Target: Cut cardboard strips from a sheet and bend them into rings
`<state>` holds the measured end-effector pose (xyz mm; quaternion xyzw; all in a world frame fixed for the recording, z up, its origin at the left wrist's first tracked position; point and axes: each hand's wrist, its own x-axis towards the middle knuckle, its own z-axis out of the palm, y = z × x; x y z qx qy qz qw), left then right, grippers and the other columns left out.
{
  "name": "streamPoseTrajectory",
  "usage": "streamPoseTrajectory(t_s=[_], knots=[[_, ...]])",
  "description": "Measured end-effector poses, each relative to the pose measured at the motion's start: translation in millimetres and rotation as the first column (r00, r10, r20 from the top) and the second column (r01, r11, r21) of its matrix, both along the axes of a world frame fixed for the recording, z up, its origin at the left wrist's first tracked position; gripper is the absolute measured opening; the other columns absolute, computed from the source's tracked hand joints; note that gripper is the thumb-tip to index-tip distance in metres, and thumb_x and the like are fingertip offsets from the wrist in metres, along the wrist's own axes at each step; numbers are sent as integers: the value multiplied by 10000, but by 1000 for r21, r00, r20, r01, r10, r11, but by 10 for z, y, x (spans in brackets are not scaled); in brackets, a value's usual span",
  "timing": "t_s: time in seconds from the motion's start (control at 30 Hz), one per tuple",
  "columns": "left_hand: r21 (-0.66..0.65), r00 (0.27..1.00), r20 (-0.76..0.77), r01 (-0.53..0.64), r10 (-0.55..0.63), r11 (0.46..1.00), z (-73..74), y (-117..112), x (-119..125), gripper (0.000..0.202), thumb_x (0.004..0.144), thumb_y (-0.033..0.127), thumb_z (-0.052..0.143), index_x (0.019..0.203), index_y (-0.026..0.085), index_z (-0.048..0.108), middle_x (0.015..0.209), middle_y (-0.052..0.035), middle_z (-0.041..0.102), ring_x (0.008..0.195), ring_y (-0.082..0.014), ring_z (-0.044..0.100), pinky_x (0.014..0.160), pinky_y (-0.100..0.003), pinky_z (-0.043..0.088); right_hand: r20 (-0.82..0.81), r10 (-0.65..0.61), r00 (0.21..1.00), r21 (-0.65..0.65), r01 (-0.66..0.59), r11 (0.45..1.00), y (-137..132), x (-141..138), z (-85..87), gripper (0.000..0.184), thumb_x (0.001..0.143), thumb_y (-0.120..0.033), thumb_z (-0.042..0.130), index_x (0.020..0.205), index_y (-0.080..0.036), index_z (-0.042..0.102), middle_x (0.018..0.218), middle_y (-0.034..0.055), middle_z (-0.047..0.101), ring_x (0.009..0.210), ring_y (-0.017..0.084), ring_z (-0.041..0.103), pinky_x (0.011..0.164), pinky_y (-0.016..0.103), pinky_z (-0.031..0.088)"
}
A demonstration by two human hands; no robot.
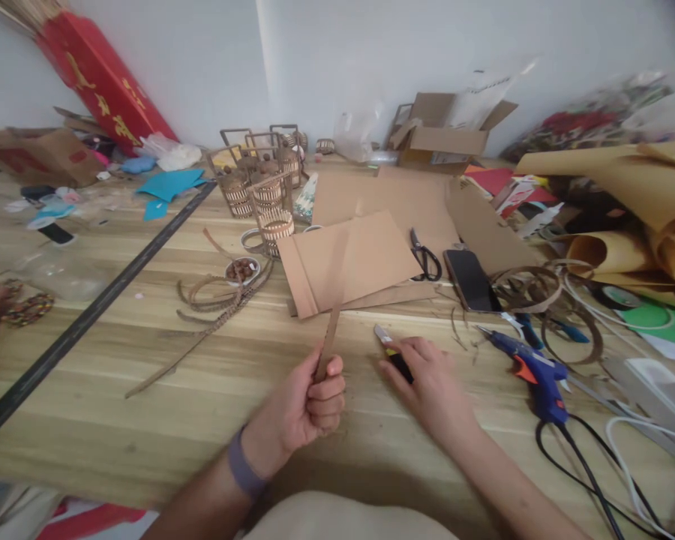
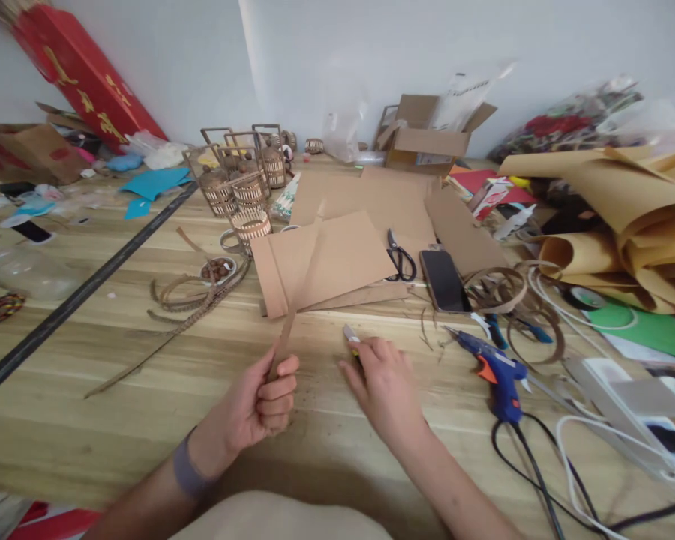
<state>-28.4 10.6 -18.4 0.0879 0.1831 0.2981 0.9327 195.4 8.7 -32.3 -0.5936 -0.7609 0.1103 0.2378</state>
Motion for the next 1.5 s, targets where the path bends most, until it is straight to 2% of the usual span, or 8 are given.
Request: streamPoseTrajectory(t_s=[0.13, 0.27, 0.47, 0.63, 0.8, 0.97, 1.37, 1.5], knots=[[-15, 994, -20, 104, -104, 994, -68, -38, 60, 539, 777, 492, 806, 667, 213, 357, 388, 143, 248, 375, -40, -1, 330, -159, 50, -619, -25, 785, -379, -271, 885, 70, -375, 111, 425, 846, -553, 645, 1056, -185, 682, 741, 28, 662, 642, 176, 590, 582, 306, 468], [-63, 974, -70, 212, -216, 975, -51, -83, 89, 621, 714, 521, 839, 649, 224, 297, 374, 144, 257, 358, -39, 21, 324, -172, 41, -827, -226, 515, -451, -368, 813, 303, -485, 239, 446, 684, -615, 771, 756, -183, 685, 698, 9, 664, 671, 157, 592, 642, 300, 480], [-48, 934, -181, 305, -309, 951, -51, -107, 64, 681, 628, 633, 834, 647, 231, 285, 384, 150, 197, 376, -51, 19, 350, -197, 24, -864, -286, 415, -331, -40, 943, 1052, 176, 681, 497, 496, -584, 873, 622, -186, 604, 492, -83, 458, 457, 59, 336, 449, 221, 268], [91, 879, -451, 219, -156, 972, -111, -144, 113, 666, 622, 792, 720, 657, 241, 346, 442, 132, 213, 410, -69, 82, 408, -239, 75, -908, -252, 335, -189, 208, 959, 1460, 699, 935, 423, 674, -587, 762, 734, -237, 533, 546, -100, 410, 448, 68, 315, 440, 220, 286], [433, 613, -732, 78, 299, 898, -157, -151, 126, 473, 805, 665, 648, 769, 221, 491, 610, 50, 511, 522, -112, 376, 497, -235, 249, -878, -302, 371, -218, 251, 943, 930, 406, 648, 335, 728, -529, 733, 805, -235, 594, 645, -58, 560, 478, 83, 411, 444, 231, 303], [533, 520, -757, 139, 396, 835, -110, -127, 98, 294, 880, 505, 608, 857, 213, 578, 678, 13, 609, 585, -145, 463, 562, -243, 327, -640, -245, 728, -501, -154, 851, 123, -269, 246, 337, 772, -519, 695, 853, -192, 681, 650, -10, 612, 587, 137, 514, 556, 278, 391], [312, 854, -513, 86, 91, 946, 16, -101, 103, 400, 674, 519, 822, 727, 153, 670, 649, 1, 575, 529, -88, 405, 508, -228, 302, -791, -312, 527, -570, -445, 691, 143, -365, 146, 464, 780, -656, 660, 787, -200, 573, 603, -50, 527, 486, 78, 323, 476, 242, 234], [237, 864, -494, 23, 101, 971, -6, -69, 76, 374, 669, 472, 847, 709, 150, 660, 608, 23, 529, 539, -87, 429, 520, -220, 336, -731, -253, 634, -515, -269, 814, 36, -398, 140, 374, 847, -562, 619, 925, -196, 628, 654, -20, 598, 524, 111, 471, 496, 253, 355]])
